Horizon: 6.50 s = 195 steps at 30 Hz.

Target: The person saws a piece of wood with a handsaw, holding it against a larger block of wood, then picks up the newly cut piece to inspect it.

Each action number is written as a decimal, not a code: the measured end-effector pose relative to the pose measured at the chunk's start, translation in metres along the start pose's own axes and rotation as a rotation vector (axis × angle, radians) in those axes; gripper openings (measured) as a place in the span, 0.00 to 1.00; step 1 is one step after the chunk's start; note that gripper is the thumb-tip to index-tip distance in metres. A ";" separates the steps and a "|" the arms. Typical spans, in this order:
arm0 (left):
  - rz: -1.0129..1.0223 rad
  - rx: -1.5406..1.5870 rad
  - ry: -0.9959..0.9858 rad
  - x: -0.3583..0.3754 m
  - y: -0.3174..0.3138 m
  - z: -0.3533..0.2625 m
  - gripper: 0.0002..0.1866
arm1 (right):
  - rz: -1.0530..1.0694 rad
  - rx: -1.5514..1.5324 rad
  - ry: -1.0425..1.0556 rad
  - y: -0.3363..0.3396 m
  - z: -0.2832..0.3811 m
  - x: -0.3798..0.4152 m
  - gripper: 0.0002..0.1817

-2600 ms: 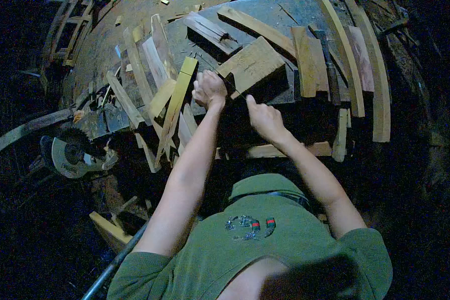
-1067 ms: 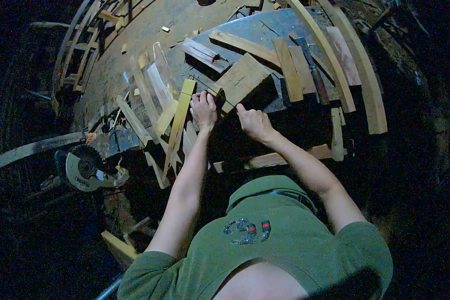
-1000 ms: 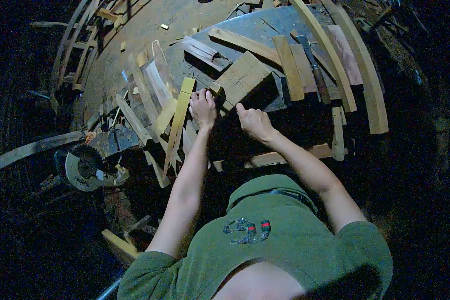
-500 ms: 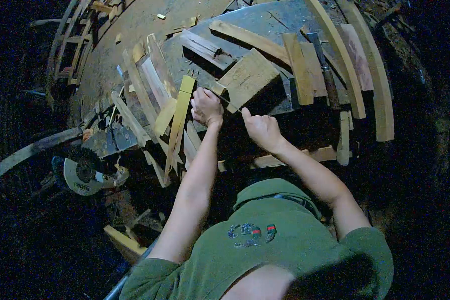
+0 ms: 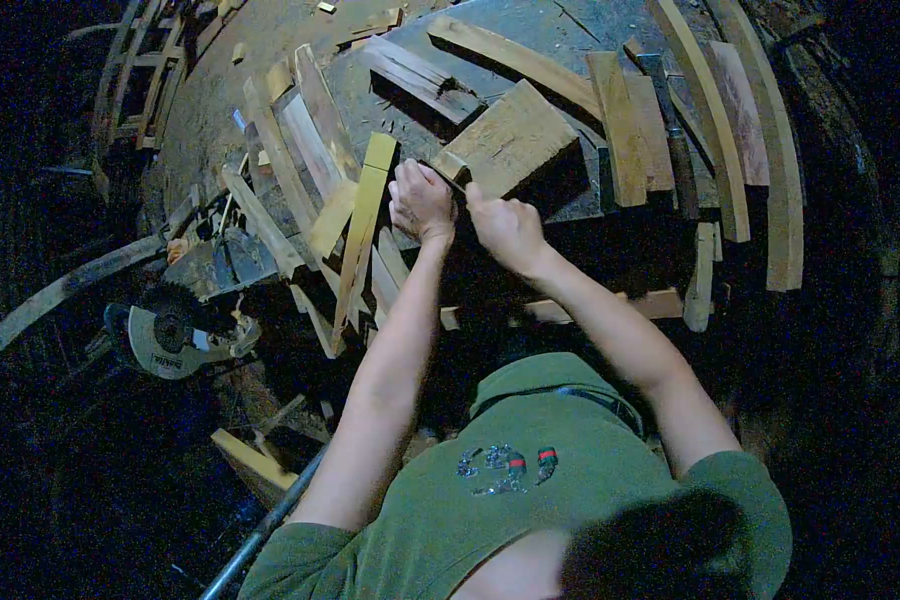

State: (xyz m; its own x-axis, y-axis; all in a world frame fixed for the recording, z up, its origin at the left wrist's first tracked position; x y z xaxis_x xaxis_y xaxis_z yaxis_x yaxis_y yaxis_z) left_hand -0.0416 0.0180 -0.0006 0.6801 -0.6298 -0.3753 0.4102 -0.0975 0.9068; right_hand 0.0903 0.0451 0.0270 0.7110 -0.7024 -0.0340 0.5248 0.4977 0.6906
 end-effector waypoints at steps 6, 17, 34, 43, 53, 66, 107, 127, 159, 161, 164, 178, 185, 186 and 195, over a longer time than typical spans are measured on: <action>0.000 -0.011 -0.002 -0.002 0.001 -0.001 0.08 | -0.018 0.060 -0.010 0.011 -0.003 0.028 0.06; 0.085 -0.015 0.056 -0.001 -0.008 -0.001 0.10 | 0.022 -0.004 -0.057 -0.010 -0.006 0.001 0.13; 0.180 0.055 0.037 -0.001 0.001 0.000 0.12 | 0.045 -0.052 -0.036 0.012 -0.002 0.017 0.08; 0.069 0.030 0.037 -0.001 -0.005 -0.001 0.10 | 0.087 -0.062 -0.075 0.001 -0.003 0.001 0.08; 0.106 0.082 0.042 0.001 -0.007 0.003 0.11 | 0.149 -0.007 -0.078 0.023 -0.015 0.063 0.11; 0.135 0.035 0.113 -0.006 0.002 0.001 0.11 | 0.311 -0.017 -0.236 0.026 -0.009 0.057 0.10; 0.095 0.115 0.076 -0.003 -0.011 0.001 0.11 | 0.218 -0.052 -0.156 0.017 -0.007 0.047 0.09; 0.049 0.064 -0.010 -0.003 -0.013 0.001 0.11 | 0.126 -0.089 -0.163 -0.003 -0.004 0.014 0.10; 0.006 0.119 0.056 -0.007 0.003 -0.006 0.11 | -0.021 -0.007 -0.122 -0.004 0.005 -0.022 0.08; 0.049 0.078 0.095 -0.005 -0.012 -0.003 0.11 | 0.079 -0.156 -0.077 -0.007 -0.004 -0.021 0.07; 0.110 0.066 0.017 -0.006 -0.011 0.000 0.12 | 0.006 -0.372 -0.009 0.002 -0.019 -0.009 0.08; 0.203 0.484 -0.390 0.012 0.013 0.037 0.23 | -0.132 -0.300 -0.208 0.045 -0.066 0.099 0.09; 0.336 0.587 -0.459 0.020 0.010 0.043 0.17 | -0.144 -0.231 -0.146 0.035 -0.062 0.101 0.08; 0.228 0.472 -0.493 0.019 0.012 0.042 0.17 | -0.141 -0.229 -0.146 0.036 -0.062 0.102 0.08; 0.201 0.202 -0.244 0.008 0.028 0.016 0.15 | -0.073 -0.175 -0.107 0.038 -0.027 0.075 0.08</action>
State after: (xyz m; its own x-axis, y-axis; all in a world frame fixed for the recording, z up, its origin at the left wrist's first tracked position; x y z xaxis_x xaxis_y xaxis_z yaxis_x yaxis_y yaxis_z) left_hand -0.0348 -0.0024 0.0248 0.5598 -0.8148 -0.1510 0.1386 -0.0877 0.9865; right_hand 0.1763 0.0247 0.0314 0.6190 -0.7854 0.0038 0.6531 0.5174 0.5529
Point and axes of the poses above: each hand's wrist, its own x-axis away from the middle knuckle, its own y-axis out of the back of the hand, z = x × y, the point moved 3 cm from there along -x, towards the middle knuckle, and after that the axes turned 14 degrees about -x, right-handed, at the moved point
